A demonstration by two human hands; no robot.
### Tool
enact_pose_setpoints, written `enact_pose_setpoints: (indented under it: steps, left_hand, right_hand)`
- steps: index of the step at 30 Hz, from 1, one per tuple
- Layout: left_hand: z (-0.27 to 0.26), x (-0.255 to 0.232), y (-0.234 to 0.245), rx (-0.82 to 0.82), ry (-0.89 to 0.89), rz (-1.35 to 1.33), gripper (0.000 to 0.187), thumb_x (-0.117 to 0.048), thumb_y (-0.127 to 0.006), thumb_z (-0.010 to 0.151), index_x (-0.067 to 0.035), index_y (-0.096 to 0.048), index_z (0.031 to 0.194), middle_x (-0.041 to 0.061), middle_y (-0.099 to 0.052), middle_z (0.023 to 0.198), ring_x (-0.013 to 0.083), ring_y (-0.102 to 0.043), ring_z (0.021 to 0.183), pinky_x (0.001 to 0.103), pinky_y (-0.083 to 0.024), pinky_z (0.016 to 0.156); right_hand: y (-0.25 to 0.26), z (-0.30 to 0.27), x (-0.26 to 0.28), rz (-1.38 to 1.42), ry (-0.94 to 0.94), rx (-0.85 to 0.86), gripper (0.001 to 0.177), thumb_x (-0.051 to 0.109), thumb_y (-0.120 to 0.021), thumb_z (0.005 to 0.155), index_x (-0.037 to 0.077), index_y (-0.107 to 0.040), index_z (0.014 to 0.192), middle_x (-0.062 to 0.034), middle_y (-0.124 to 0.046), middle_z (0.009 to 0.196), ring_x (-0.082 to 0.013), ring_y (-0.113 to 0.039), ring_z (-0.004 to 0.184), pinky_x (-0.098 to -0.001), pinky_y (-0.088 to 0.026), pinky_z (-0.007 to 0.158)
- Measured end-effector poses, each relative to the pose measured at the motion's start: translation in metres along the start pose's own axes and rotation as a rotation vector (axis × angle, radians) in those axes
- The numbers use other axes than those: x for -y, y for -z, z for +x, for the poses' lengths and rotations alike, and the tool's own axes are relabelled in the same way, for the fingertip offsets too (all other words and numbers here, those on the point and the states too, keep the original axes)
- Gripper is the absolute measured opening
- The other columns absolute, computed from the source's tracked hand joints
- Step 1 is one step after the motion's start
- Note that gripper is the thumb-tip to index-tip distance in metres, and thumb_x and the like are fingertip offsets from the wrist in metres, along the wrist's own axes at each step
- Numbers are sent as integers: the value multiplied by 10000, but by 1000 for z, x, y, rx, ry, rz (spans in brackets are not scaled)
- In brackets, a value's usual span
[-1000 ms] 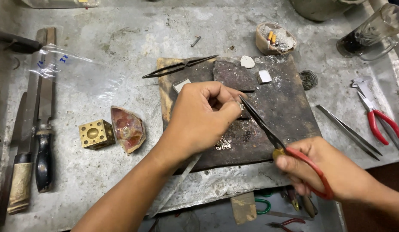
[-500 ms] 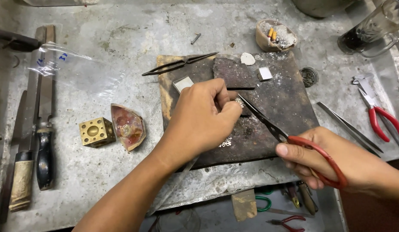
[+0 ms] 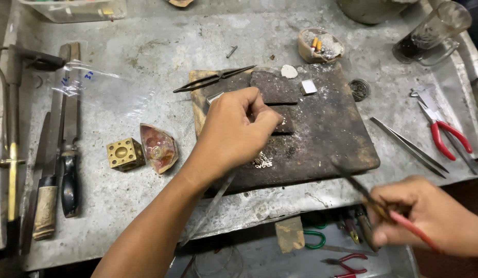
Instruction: Cutting a metal strip with shears and soldering small metal rings onto a workpiece using a blowtorch and tweezers.
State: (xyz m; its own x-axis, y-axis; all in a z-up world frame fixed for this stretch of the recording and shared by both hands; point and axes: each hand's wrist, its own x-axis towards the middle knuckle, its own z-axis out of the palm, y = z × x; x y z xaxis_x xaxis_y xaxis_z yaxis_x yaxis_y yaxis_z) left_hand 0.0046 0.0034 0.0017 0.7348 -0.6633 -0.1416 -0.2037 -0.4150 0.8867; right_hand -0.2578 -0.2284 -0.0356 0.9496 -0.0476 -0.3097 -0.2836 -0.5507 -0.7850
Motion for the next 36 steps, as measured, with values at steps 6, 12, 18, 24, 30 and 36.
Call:
enact_pose_setpoints:
  steps: [6, 12, 18, 24, 30, 36]
  left_hand:
    - [-14, -16, 11, 168, 93, -170, 213, 14, -533, 970, -103, -529, 793, 76, -744, 766, 93, -558, 509, 178, -419, 417]
    - [-84, -10, 20, 233, -221, 221, 160, -174, -564, 992, -133, -574, 838, -9, -572, 656, 107, -442, 536, 281, -334, 484]
    - [-190, 78, -25, 237, -647, 418, 55, -179, -624, 975, -155, -628, 926, 0, -656, 790, 173, -665, 624, 320, -531, 552]
    - [-235, 267, -111, -289, -775, 852, 162, -47, -615, 787, -170, -565, 694, 12, -477, 655, 245, -462, 648, 381, -311, 502]
    - [-260, 413, -125, -73, -129, 926, 33, -221, -680, 791, -216, -695, 762, -8, -595, 852, 263, -556, 798, 441, -426, 637]
    - [-268, 246, -106, -548, -329, 880, 342, -393, -706, 882, -234, -730, 1184, -24, -707, 1100, 262, -615, 963, 415, -483, 660]
  right_hand:
    - [-60, -71, -68, -506, -439, 218, 639, 639, -1117, 628, 246, -614, 646, 138, -720, 635, -61, -585, 581, -243, -498, 592]
    - [-102, -113, -130, -600, -646, 37, 233, 482, -695, 839, 263, -628, 795, 43, -733, 724, -198, -599, 670, -313, -496, 694]
    - [-101, -120, -136, -532, -571, -46, 275, 509, -724, 879, 243, -685, 819, 42, -784, 797, -177, -706, 725, -304, -505, 724]
    - [-22, -118, -89, -101, -30, -496, 359, 38, -797, 774, 93, -829, 1127, -23, -877, 914, -93, -838, 788, -221, -661, 769]
    - [66, -17, -19, -690, -546, -674, 409, 426, -660, 1064, 31, -765, 1054, -235, -745, 911, -379, -667, 884, -502, -505, 737]
    - [92, 35, -91, -931, -95, -945, 324, 304, -783, 1006, 12, -816, 1142, -168, -732, 1150, -373, -697, 966, -485, -550, 780]
